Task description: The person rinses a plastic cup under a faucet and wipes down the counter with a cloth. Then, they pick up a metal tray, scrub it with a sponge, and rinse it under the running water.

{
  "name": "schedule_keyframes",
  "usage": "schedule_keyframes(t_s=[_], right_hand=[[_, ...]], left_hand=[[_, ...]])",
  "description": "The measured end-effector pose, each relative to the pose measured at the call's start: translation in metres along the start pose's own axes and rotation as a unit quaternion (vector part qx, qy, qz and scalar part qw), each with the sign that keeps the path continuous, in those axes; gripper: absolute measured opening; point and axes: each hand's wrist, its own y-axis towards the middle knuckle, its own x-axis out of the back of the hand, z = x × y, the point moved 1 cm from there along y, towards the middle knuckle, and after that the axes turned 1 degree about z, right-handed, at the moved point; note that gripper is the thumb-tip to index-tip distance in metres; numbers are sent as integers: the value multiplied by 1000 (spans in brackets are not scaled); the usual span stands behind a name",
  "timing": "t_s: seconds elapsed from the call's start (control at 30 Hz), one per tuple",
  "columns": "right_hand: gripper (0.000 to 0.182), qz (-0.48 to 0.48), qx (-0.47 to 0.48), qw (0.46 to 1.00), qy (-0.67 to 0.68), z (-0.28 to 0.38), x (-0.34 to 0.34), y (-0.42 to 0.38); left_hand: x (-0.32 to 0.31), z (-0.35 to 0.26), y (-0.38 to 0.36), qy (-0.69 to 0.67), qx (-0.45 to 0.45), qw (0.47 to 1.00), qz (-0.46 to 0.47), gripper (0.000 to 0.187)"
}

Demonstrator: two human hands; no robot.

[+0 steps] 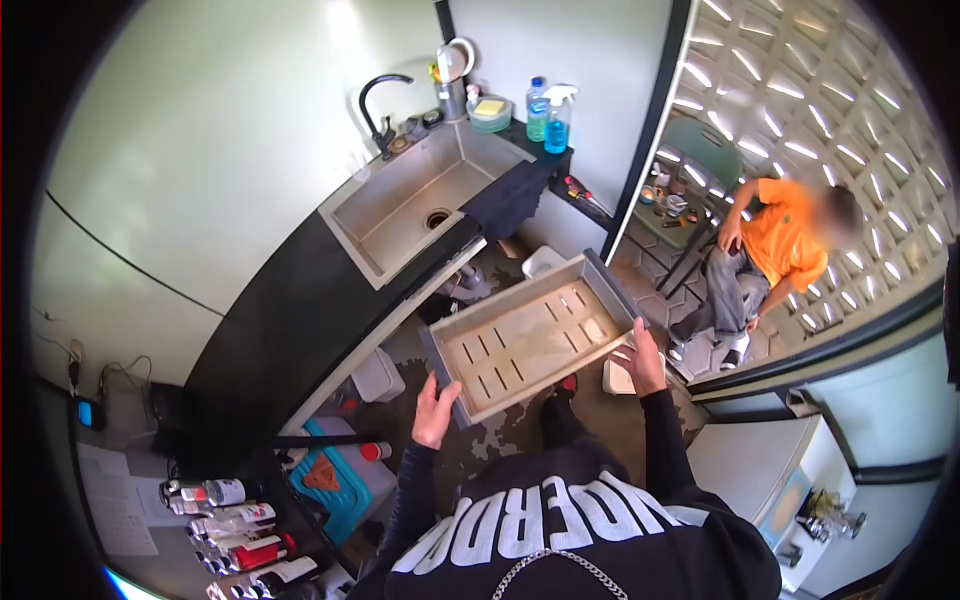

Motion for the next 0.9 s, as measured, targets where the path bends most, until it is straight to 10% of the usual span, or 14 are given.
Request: schedule_keyframes(t_s=[0.33,0.6,0.87,0.9], right_hand=[[63,115,-22,993,18,64,-88,194],[47,274,176,931,-166,116,-203,379],[34,326,-67,942,51,139,-316,456],[36,323,-114,932,116,117,-317,481]], left_hand=[[10,-76,139,50,-121,982,-137,46],[72,-123,278,242,-199,902,-296,45],[139,-135,373,160,-314,862,-363,27],[139,-139,369,295,-216,849,-382,26]])
